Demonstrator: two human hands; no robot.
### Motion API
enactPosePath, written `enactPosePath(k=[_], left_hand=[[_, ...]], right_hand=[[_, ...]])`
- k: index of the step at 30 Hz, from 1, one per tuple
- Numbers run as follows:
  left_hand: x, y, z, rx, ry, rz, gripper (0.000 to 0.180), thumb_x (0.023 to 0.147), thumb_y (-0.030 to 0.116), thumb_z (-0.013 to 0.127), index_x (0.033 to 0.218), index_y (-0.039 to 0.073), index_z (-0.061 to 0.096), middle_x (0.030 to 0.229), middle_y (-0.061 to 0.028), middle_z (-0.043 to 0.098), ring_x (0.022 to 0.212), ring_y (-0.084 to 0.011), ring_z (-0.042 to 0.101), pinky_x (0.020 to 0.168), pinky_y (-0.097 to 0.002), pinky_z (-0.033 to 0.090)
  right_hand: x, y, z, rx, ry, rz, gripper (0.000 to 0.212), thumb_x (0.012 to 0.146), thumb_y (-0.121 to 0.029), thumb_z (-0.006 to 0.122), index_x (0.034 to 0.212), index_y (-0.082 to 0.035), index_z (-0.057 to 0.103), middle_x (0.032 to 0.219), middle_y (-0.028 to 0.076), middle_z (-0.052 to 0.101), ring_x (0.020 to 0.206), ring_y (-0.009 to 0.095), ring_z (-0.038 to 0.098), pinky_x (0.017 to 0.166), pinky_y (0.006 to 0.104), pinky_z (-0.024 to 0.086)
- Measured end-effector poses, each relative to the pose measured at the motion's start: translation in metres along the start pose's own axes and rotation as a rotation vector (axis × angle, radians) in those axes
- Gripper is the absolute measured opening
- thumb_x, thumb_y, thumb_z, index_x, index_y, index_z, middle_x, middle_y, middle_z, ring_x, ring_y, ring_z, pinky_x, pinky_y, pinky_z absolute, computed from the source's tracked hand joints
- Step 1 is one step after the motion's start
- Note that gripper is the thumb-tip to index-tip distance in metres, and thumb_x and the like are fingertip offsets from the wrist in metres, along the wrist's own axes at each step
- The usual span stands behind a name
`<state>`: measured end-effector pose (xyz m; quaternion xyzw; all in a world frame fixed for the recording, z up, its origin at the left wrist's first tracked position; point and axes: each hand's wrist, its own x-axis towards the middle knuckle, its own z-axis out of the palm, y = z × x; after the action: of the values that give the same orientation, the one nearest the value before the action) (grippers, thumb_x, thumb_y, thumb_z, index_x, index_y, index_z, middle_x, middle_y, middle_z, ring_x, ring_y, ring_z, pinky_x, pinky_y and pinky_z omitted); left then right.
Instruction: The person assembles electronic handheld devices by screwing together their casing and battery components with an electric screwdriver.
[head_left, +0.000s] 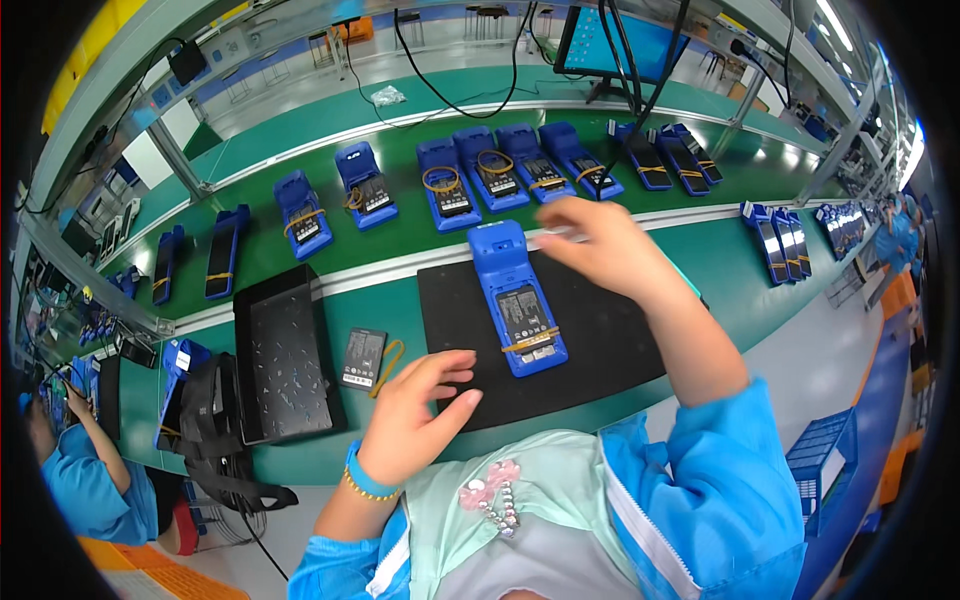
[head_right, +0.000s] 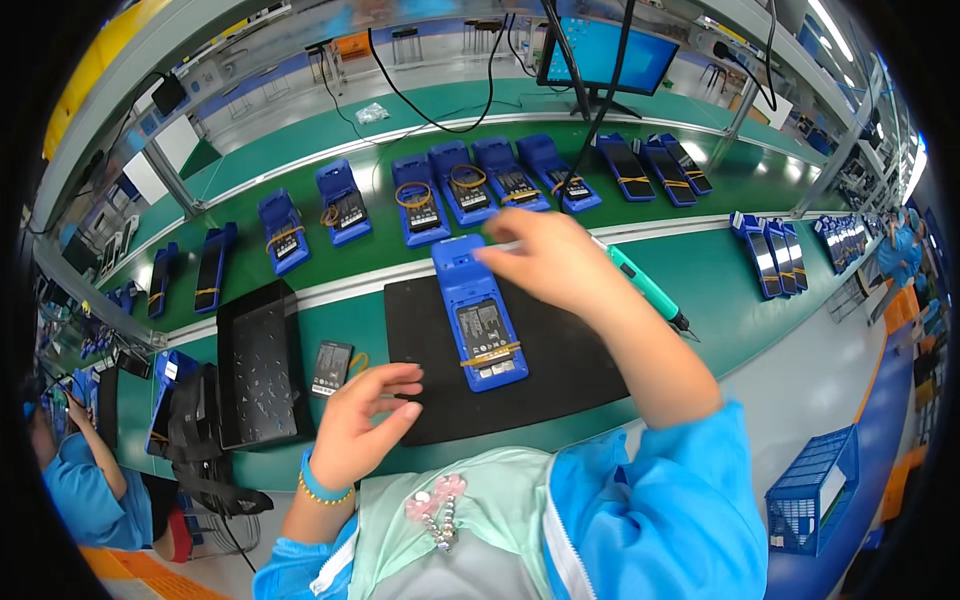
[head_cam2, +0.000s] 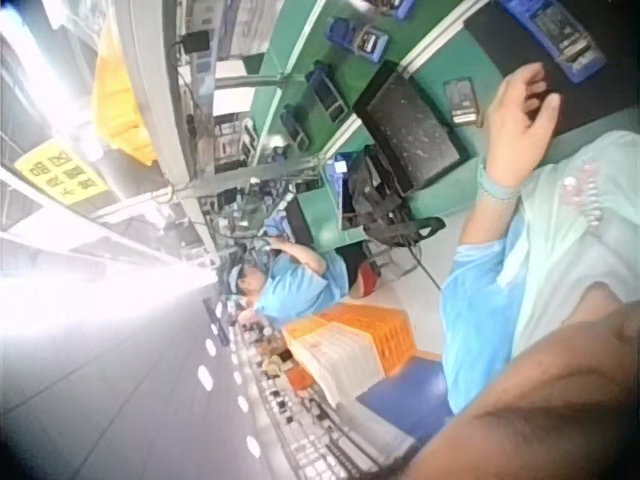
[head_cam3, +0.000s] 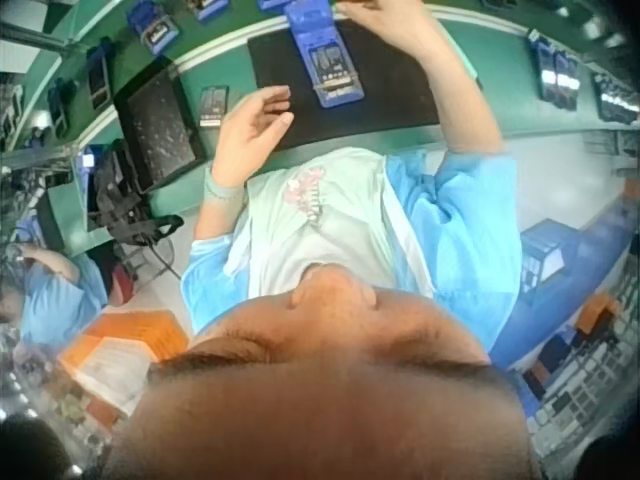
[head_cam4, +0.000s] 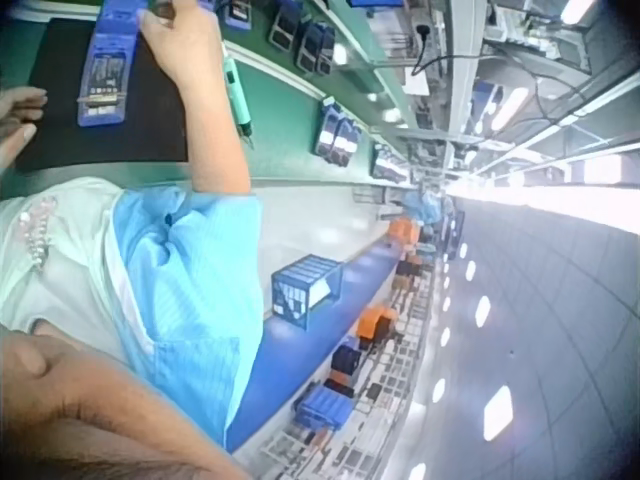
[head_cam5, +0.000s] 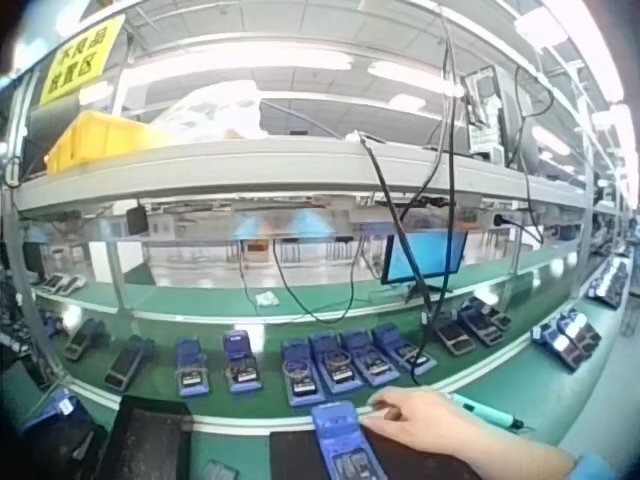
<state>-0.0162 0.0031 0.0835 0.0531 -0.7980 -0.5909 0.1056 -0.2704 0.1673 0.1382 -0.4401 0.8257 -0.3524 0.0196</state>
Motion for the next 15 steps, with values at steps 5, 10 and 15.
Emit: enactPosePath(k=[5,10,15], left_hand=[[0.027,-0.014,0.038,0.405,-0.072,-0.106,0.056,0.088,0.008,0.071,0.139,-0.003,0.049,0.13,-0.0192,0.059,0.109,-0.0253,0.065,0.087,-0.0334,0.058],[0.063,-0.041,0.055,0.225,0.03,-0.235,0.069,0.091,0.005,0.063,0.151,-0.006,0.03,0.132,-0.0223,0.055,0.117,-0.0263,0.061,0.098,-0.0367,0.053],[0.081,-0.034,0.05,-0.408,0.125,-0.551,0.066,0.098,0.01,0.057,0.154,-0.003,0.025,0.128,-0.0149,0.059,0.112,-0.0212,0.061,0.094,-0.035,0.053]], right_hand=[[-0.092,0.046,0.011,0.159,-0.045,0.269,0.033,0.086,-0.017,0.076,0.11,0.003,0.067,0.097,0.018,0.073,0.083,0.024,0.073,0.073,0.0345,0.057],[-0.11,0.057,0.06,0.674,-0.117,0.402,0.049,0.095,-0.004,0.063,0.141,0.004,0.047,0.137,0.021,0.057,0.122,0.023,0.06,0.103,0.0332,0.049],[-0.101,0.064,0.075,1.158,-0.029,0.552,0.054,0.094,-0.008,0.066,0.141,0.009,0.044,0.139,0.025,0.055,0.129,0.028,0.055,0.107,0.0355,0.045]])
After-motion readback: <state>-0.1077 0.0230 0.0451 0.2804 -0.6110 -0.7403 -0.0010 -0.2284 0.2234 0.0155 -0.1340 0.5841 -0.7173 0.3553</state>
